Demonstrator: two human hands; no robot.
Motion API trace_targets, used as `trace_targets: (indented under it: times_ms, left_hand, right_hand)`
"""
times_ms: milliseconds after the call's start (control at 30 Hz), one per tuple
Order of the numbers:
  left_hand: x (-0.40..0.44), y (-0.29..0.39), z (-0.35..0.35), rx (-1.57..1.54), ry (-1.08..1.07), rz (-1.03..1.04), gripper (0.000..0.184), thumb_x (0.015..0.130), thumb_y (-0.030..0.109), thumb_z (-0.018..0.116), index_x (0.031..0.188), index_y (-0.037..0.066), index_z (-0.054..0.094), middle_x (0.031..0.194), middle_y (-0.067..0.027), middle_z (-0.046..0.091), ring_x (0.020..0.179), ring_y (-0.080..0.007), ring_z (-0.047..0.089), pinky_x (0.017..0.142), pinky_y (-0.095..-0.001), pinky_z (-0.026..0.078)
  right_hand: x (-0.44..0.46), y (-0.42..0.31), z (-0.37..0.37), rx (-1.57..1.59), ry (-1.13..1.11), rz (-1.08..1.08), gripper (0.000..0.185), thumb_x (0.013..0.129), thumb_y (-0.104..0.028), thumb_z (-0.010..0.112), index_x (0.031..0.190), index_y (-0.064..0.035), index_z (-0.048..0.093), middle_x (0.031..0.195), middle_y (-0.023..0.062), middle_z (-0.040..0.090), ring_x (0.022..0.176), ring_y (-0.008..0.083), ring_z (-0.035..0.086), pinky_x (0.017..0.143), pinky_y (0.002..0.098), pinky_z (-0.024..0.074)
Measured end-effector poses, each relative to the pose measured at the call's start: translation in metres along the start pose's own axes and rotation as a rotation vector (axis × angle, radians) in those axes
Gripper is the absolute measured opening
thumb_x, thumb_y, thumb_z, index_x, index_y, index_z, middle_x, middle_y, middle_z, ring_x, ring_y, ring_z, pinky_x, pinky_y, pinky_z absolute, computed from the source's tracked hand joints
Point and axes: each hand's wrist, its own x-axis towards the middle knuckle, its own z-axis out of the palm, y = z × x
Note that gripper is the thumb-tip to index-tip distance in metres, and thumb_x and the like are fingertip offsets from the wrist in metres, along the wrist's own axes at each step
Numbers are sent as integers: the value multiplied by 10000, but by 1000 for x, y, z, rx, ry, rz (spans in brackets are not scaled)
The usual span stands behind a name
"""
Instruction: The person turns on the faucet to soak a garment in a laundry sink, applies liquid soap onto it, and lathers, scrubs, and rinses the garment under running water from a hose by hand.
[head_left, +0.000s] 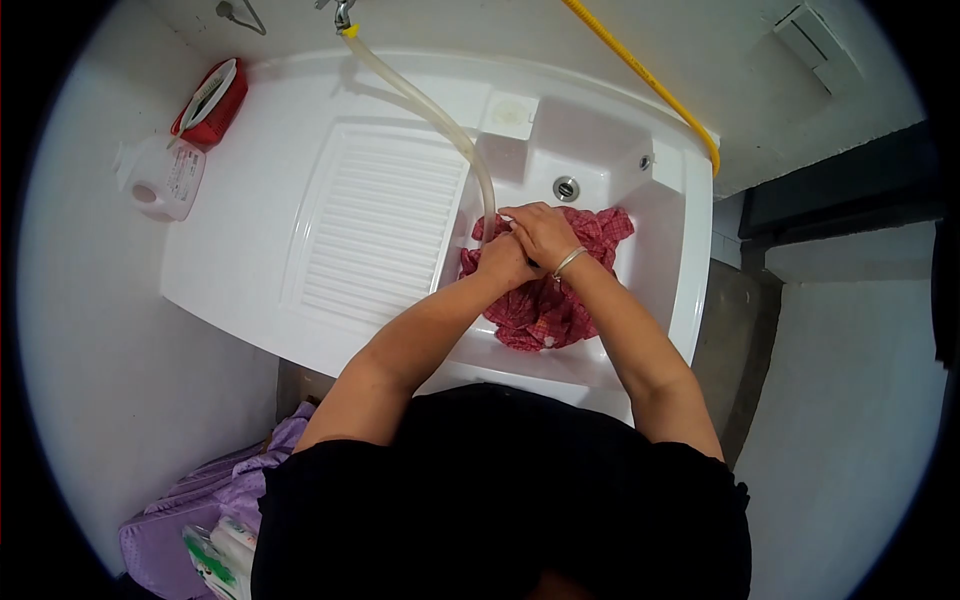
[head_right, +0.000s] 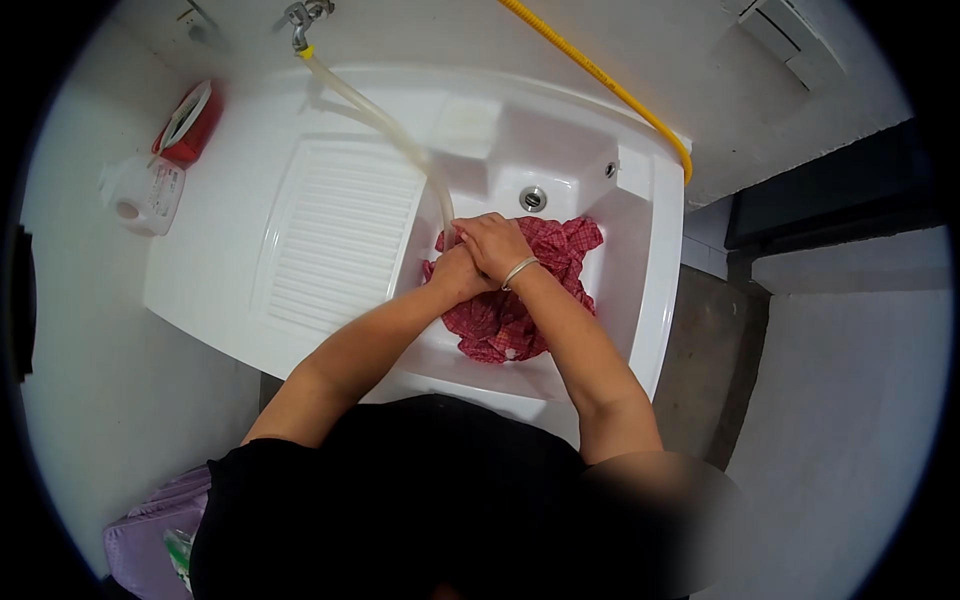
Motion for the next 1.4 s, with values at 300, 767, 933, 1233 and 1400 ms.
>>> trace_targets:
  times_ms: [300, 767, 933, 1233, 1400]
  left_hand:
    - [-3, -1, -15, -24, 62, 98, 621, 598, 394, 700, 1089, 89, 474, 931, -139, 599, 900, -314, 570, 773, -398, 455]
    - [-17, 33, -45, -35, 111, 85, 592, 579, 395, 717, 1014, 60, 495, 882, -189, 599, 855, -359, 571, 744, -408, 455]
    - [-25, 10, -127, -381, 191, 25, 423, 665, 333, 669, 971, 66, 555, 748, -61, 616, 777, -146, 602, 668, -304, 472]
    - [-174, -145, -336, -749, 545, -163, 436, 703, 422, 642, 979, 87, 594, 931, -63, 610, 851, -170, 588, 712, -310, 489]
    - [-264, -268, -400, -377, 898, -455, 392, 615, 371, 699, 847, 66, 617, 858, -71, 626, 812, -148, 586, 689, -263, 458]
  right_hand:
    - [-27, 29, -33, 779, 323, 370, 338, 915, -257, 425, 1134, -16, 514, 1061, 85, 572, 992, 138, 515, 878, 255, 386]
    - [-74, -44, -89, 1355, 192, 511, 378, 914, -280, 423, 1172, -8, 472, 1071, 106, 574, 936, 170, 570, 773, 276, 469]
    - [-88, -41, -104, 1329, 311, 436, 331, 911, -251, 434, 1121, -2, 493, 945, 103, 607, 833, 161, 591, 701, 263, 485]
    - [-144, -14, -67, 1220, 537, 808, 367, 871, -285, 513, 1131, -29, 474, 864, 81, 584, 728, 150, 558, 589, 247, 445]
    - [-159, 8, -36, 1185, 550, 871, 457, 834, -361, 535, 1172, -64, 455, 933, 59, 558, 797, 151, 518, 678, 267, 420]
